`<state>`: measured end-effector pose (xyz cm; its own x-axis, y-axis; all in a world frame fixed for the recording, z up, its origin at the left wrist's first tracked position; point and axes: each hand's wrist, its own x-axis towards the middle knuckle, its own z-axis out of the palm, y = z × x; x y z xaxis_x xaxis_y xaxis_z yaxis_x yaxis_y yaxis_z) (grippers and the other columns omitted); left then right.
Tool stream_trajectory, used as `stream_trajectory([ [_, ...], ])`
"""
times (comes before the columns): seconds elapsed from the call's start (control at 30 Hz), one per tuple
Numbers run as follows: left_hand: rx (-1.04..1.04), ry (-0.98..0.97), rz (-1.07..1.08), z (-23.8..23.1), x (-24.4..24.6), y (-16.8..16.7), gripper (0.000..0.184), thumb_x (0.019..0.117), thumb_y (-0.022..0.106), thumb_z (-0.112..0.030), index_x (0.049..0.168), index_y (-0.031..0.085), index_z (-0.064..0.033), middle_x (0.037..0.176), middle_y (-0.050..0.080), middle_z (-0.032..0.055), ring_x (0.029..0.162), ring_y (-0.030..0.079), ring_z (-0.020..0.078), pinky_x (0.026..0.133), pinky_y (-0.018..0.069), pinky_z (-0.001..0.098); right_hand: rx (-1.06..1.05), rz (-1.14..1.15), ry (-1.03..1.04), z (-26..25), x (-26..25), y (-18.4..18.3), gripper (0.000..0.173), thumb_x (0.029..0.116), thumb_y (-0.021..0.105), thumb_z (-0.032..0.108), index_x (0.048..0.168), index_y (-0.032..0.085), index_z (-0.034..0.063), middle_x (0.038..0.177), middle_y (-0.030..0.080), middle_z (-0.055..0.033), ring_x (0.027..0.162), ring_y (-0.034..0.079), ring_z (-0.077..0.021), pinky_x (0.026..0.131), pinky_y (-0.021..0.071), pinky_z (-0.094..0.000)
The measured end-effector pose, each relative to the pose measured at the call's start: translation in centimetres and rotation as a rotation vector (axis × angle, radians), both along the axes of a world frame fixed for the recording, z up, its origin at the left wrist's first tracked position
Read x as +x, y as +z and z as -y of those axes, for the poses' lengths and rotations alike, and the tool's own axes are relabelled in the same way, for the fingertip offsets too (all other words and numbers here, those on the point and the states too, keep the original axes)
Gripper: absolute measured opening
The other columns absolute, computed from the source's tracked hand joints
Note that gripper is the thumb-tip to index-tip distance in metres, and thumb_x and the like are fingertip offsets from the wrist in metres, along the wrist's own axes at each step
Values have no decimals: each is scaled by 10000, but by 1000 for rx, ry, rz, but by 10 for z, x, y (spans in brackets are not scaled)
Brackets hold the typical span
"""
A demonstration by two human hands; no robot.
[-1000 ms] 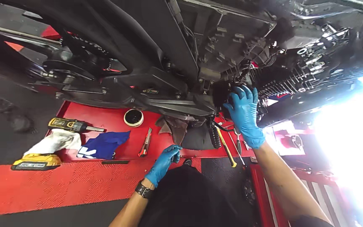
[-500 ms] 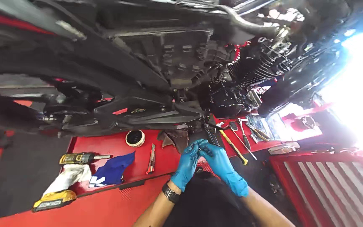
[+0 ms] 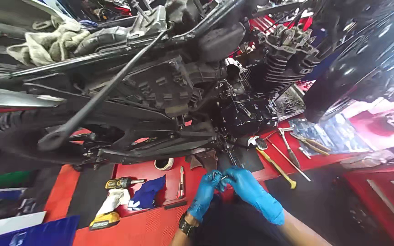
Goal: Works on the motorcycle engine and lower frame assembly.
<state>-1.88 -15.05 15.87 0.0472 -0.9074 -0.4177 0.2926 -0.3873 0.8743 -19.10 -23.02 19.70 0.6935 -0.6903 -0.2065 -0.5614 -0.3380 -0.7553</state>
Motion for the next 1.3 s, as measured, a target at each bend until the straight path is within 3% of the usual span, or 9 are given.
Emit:
stream_trajectory([
  [0.17,25,55,13,1,8,8,280,1078,405,-86,1098,650,49,803,716,74,681,676,125,691,589,285,-114,189,-179,-4,-2,-2,186,988,619,165,1057,766,75,977,749,-100,890,732,-239,830,595,-449],
  [0.27,25,54,47,5,30,2,311,1089,379,-106,1131,639,58,817,716,78,680,671,118,679,586,274,212,690,-633,18,16,6,172,962,665,105,1083,750,16,878,756,-56,772,722,-140,741,622,-311],
  [0.33,65,22,69,1,45,-2,308,1092,383,-106,1131,643,56,807,714,77,668,667,114,665,583,265,452,1017,-868,29,44,8,196,969,654,40,1130,703,-60,903,747,-128,791,724,-197,758,629,-348],
  [0.4,92,-40,97,-5,61,-3,302,1090,385,-113,1130,636,51,812,709,76,674,665,117,669,582,268,469,1142,-1018,38,73,3,201,948,682,11,1130,695,-72,931,756,-143,817,737,-210,777,633,-351],
  [0.53,135,-150,144,-21,91,-9,311,1089,370,-117,1140,631,45,819,706,59,679,666,112,671,583,268,8,902,-1104,48,104,-12,154,910,743,97,1039,769,16,944,776,-60,852,731,-78,819,606,-252],
  [0.63,163,-212,172,-33,108,-17,312,1093,376,-121,1136,635,48,811,709,64,669,667,113,667,586,271,-194,811,-1147,53,114,-23,141,915,736,128,1009,787,36,935,780,-55,855,733,-69,830,600,-250],
  [1.07,163,-289,192,-48,157,-23,315,1095,376,-133,1152,626,50,833,716,77,672,663,118,661,577,278,-123,976,-1215,61,126,-20,114,917,739,89,997,776,16,900,767,-49,689,697,-62,618,596,-231],
  [1.17,150,-289,187,-46,163,-23,317,1095,371,-128,1138,631,48,830,717,79,669,667,120,667,582,280,-204,784,-1240,65,130,-26,130,924,743,178,979,805,78,928,778,-20,815,719,-58,775,594,-253],
  [1.3,157,-276,187,-44,167,-24,315,1098,378,-129,1119,640,44,807,708,71,661,657,115,664,576,274,-283,524,-1234,64,132,-24,213,976,669,276,1035,821,139,1000,793,-39,971,744,-174,914,553,-451],
])
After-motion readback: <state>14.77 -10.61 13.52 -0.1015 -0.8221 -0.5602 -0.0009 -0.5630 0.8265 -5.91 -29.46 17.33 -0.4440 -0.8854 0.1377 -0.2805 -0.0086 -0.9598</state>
